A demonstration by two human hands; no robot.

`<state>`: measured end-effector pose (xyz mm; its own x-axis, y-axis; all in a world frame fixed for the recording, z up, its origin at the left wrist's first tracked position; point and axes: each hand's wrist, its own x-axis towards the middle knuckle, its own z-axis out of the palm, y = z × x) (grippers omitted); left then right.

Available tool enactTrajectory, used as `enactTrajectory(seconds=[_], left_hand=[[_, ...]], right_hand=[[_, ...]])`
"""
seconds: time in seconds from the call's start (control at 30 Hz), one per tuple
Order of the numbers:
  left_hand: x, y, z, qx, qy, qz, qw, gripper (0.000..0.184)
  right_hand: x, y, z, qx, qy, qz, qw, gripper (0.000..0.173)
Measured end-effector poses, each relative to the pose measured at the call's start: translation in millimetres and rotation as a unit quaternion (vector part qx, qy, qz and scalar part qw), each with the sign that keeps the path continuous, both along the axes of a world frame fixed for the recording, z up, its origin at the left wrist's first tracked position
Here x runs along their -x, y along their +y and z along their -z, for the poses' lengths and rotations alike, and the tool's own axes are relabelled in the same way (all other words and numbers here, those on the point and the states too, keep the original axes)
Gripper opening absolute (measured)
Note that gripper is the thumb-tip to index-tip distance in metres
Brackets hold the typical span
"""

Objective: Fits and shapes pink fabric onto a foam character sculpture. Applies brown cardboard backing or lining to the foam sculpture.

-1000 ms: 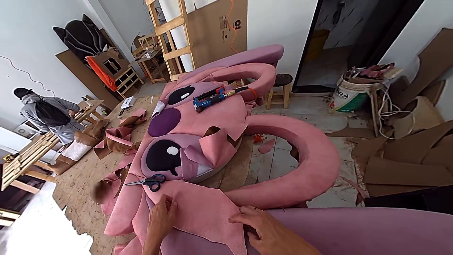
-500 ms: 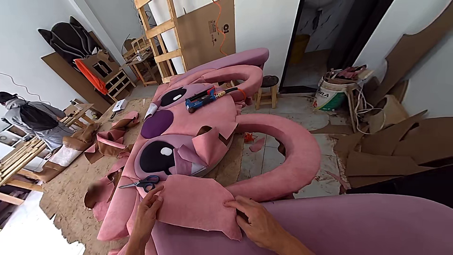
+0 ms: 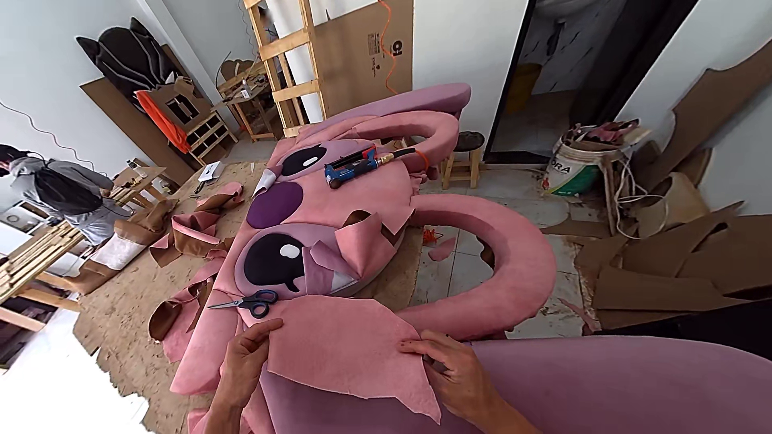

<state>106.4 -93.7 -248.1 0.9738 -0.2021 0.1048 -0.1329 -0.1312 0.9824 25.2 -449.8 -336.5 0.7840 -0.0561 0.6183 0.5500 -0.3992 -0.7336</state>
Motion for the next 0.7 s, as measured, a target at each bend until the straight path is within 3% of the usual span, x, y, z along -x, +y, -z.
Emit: enactTrajectory(seconds=[0.17,0.33,0.4,0.6,0.7], left_hand=[[-2,-5,-14,-0.012,-0.015,0.018,1.000,0.031],[-6,-14,-25,0.113,0.044,0.038,0.992,0.049],[-7,-18,-27,0.121,0.052,0.044,0.990,0.055],[-12,-31,-24,0.055,0.086,-0.037,0.994,0.022],[-18,-33,-22,0.037,0.080,-0.037,0.995,0.029]], right_hand=[[0,-2,-3,-0.038,-0.004,-0.004,0.999,0.019],[0,-6,-8,-0.084,0.022,-0.009,0.996,0.024],[1,-8,-8,-0.096,0.027,-0.010,0.995,0.023],[7,-14,-11,-0.128,0.038,-0.068,0.989,0.033],[6,-17,-12,-0.171,0.056,-0.103,0.978,0.044]])
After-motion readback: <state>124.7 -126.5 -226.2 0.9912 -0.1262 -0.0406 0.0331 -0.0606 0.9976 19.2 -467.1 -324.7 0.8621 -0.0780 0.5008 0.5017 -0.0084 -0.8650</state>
